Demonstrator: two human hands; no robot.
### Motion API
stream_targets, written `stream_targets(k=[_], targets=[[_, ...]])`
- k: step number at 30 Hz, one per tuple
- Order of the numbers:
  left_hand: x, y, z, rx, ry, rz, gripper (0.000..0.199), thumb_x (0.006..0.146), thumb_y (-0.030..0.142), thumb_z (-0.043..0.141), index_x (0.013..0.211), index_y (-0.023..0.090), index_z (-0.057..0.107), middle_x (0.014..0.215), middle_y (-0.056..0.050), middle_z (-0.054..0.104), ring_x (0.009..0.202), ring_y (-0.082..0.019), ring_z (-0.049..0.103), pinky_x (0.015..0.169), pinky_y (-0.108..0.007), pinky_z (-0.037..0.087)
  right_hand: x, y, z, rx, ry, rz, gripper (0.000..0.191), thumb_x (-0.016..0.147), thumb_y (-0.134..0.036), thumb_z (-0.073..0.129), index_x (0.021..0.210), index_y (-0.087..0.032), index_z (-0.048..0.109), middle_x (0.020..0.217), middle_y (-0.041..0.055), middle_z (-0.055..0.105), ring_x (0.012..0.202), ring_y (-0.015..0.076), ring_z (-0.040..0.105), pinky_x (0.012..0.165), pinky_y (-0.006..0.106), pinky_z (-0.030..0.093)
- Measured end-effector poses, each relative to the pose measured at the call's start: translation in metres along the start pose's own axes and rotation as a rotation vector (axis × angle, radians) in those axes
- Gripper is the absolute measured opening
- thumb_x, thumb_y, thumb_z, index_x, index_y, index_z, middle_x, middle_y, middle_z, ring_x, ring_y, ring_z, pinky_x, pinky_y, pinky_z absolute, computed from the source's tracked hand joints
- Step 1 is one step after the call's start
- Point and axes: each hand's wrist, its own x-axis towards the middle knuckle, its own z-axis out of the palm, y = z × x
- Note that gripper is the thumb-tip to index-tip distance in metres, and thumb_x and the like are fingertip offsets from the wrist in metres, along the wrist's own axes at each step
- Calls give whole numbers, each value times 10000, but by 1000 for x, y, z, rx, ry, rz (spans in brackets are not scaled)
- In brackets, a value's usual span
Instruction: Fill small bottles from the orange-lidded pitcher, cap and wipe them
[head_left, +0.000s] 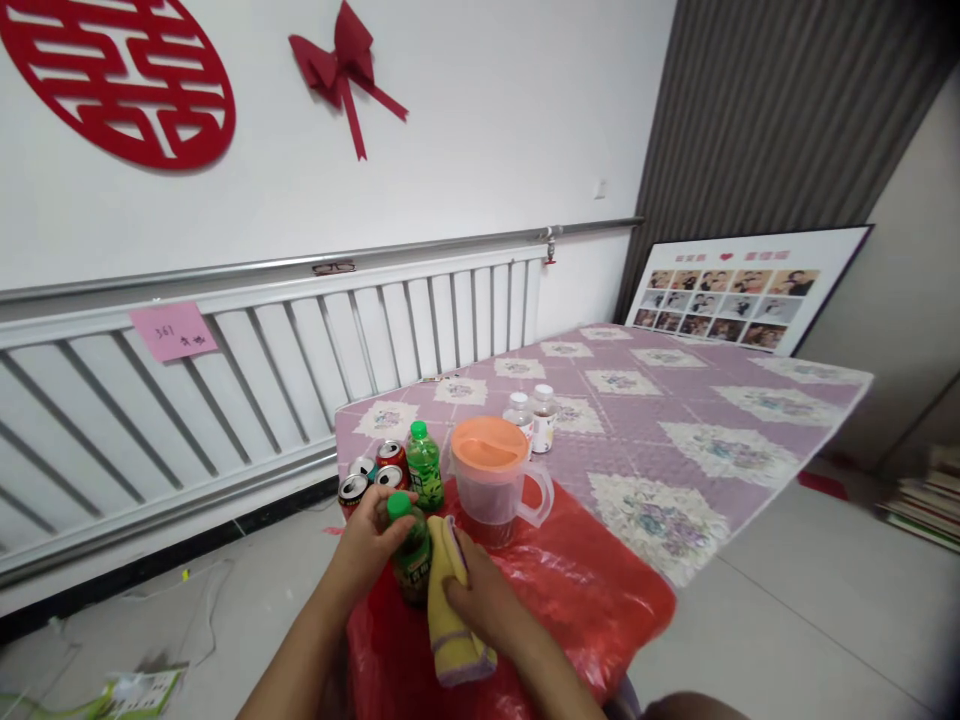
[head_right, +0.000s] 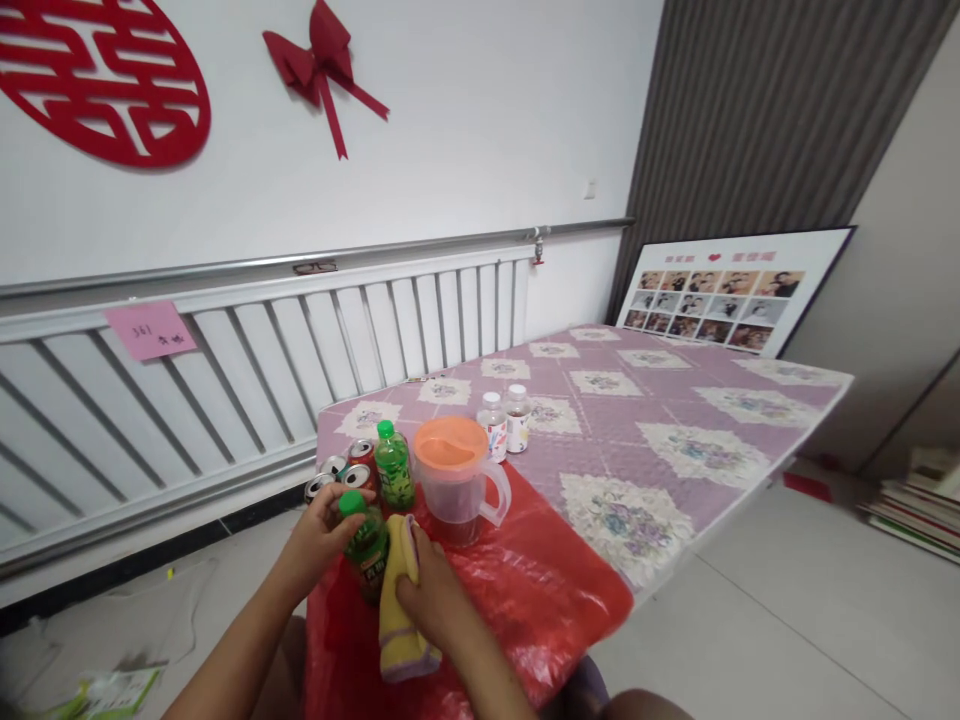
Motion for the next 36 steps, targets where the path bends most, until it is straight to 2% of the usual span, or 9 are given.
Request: stream_targets(k=[5,10,12,18,22,25,28,32,36], targets=[[0,-4,4,-2,75,-2,283,740,326,691,930,207,519,1030,-65,711,889,-187,669,765,-301,521,4,-1,-8,85,-72,-15,867,704,-171,563,1514,-96,262,1477,178,424,1378,260,401,1150,429,287],[-5,-8,17,186,303,5,285,723,356,685,913,227,517,845,7,672,738,-173,624,671,-282,494,-1,10,-4,182,-58,-88,877,690,-158,568,1512,-160,263,1482,136,403,1391,237,373,1155,422,290],[-5,-8,21,295,345,11,286,728,377,670,945,227,559,810,16,653,715,-180,611,663,-290,489,-3,13,-3,199,-48,-102,864,691,-139,548,1509,-180,272,1478,122,402,1392,225,371,1165,419,275],[-2,-4,25,415,341,53,299,740,418,629,956,213,655,997,-59,701,931,-251,642,829,-364,506,-11,11,1,271,29,-118,824,710,-115,532,1495,-206,299,1504,110,369,1413,235,346,1166,426,295],[-6,-3,29,305,325,21,315,794,423,584,1012,201,636,1079,-76,707,1017,-247,646,909,-373,498,-16,11,11,231,121,-271,778,761,-122,532,1494,-228,296,1574,108,252,1461,270,252,1169,462,297],[-9,-3,31,286,308,7,326,818,436,563,1029,195,625,1099,-79,702,1011,-239,650,920,-373,496,-20,9,17,134,149,-379,740,763,-103,539,1468,-234,356,1577,105,241,1460,288,252,1157,466,323],[-10,-3,30,288,298,-11,336,813,456,568,1012,192,627,1058,-77,713,947,-240,664,862,-370,518,-23,9,16,86,128,-396,734,753,-75,530,1453,-236,378,1538,117,303,1430,277,319,1147,466,342],[-9,-7,28,294,290,-8,335,789,450,595,1008,200,637,1015,-63,726,940,-239,670,826,-350,527,-30,11,1,94,105,-380,762,730,-75,521,1460,-230,369,1505,122,364,1408,263,360,1139,456,356],[-9,-12,26,310,305,14,313,798,440,597,999,207,646,1032,-64,731,961,-244,670,822,-350,525,-39,12,-33,126,88,-317,719,740,-134,534,1437,-257,406,1450,104,465,1355,247,438,1121,452,380]])
